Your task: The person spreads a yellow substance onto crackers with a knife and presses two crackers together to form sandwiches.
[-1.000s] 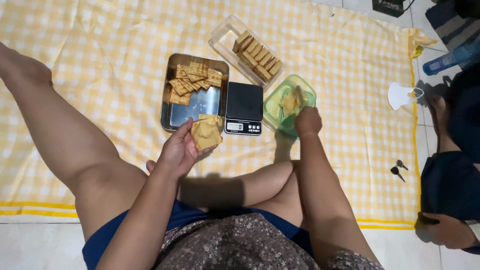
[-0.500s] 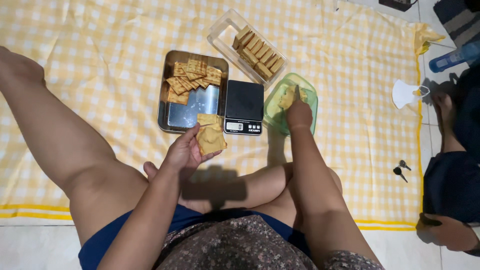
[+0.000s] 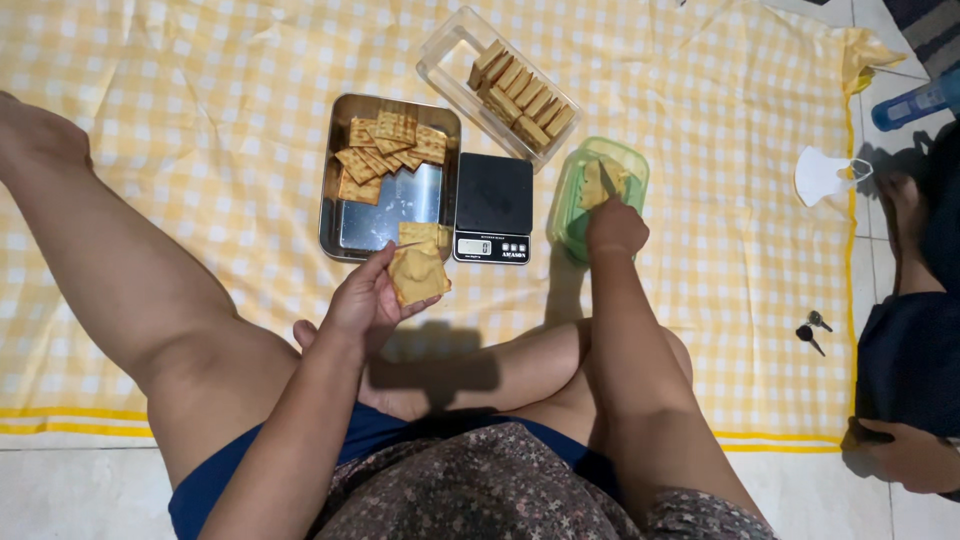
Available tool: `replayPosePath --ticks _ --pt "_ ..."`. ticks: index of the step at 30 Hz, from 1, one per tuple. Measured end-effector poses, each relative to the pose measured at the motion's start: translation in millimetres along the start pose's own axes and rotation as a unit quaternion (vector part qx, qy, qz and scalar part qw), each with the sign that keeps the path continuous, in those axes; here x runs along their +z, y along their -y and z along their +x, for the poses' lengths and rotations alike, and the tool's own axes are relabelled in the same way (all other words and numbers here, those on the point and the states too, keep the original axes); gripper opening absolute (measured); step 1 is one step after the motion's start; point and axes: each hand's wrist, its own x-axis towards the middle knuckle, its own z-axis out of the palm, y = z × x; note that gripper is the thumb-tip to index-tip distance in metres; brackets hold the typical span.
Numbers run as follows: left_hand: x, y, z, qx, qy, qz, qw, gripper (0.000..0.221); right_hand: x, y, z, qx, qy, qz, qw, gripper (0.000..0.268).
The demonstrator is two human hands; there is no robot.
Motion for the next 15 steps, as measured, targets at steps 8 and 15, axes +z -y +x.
replayPosePath --ticks 8,15 --pt "11 -3 -9 0.0 -0.008 0.003 1.0 0.05 -36 25 -46 -0.016 0.073 0.05 0.996 0.096" --pt "13 -4 -11 0.003 -0.003 0.002 1.0 0.049 55 -9 28 -0.006 0.025 0.146 0.989 0.056"
